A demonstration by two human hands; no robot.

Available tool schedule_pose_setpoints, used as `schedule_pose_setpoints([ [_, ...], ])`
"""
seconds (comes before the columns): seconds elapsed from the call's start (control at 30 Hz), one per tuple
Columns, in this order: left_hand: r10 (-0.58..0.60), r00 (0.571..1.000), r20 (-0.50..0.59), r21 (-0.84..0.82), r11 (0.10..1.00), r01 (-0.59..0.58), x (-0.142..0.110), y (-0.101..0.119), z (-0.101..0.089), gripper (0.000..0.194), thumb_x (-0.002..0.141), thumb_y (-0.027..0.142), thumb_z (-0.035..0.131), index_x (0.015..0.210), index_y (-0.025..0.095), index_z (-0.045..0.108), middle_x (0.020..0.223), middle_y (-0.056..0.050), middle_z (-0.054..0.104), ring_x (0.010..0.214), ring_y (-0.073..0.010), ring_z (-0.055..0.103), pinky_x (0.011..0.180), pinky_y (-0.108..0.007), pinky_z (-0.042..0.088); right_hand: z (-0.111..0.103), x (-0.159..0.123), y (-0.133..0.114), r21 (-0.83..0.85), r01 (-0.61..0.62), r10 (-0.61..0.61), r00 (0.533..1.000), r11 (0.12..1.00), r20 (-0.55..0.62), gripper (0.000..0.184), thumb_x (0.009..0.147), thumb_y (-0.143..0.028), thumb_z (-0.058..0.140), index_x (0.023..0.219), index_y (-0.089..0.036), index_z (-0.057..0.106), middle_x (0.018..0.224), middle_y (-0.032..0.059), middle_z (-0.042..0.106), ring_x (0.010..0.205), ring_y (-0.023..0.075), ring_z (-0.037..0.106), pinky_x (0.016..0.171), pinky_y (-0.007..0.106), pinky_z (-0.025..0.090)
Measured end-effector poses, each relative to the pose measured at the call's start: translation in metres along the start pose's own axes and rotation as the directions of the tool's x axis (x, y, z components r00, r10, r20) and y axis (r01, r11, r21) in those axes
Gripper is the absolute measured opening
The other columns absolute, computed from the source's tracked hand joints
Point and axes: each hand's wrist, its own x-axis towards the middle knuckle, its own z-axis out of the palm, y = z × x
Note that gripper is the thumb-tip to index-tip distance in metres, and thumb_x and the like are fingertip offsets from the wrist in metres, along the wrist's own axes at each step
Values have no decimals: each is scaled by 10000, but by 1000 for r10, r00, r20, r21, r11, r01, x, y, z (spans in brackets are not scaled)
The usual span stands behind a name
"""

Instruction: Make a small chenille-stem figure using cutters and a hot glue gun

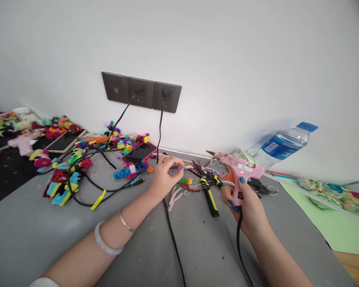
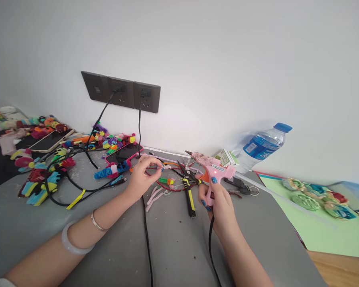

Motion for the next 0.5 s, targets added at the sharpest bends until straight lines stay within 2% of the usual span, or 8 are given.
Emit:
schedule_pose_setpoints([
  [0.27,-14,1000,16,-11,1000,15,0,0,0,199,769,22,598,820,213,622,829,-1,681,863,-174,564,791,-303,484,-1,-1,0,45,-50,50,999,998,-9,454,860,-655,489,793,-211,560,466,-43,369,457,119,246,448,292,167],
  [0.5,-61,998,32,-25,998,62,-1,-3,0,181,801,54,595,861,218,645,873,-14,694,880,-182,576,797,-317,492,-1,0,0,1,-39,39,999,999,13,542,866,-681,453,580,-221,428,467,-27,349,458,119,244,437,297,161],
])
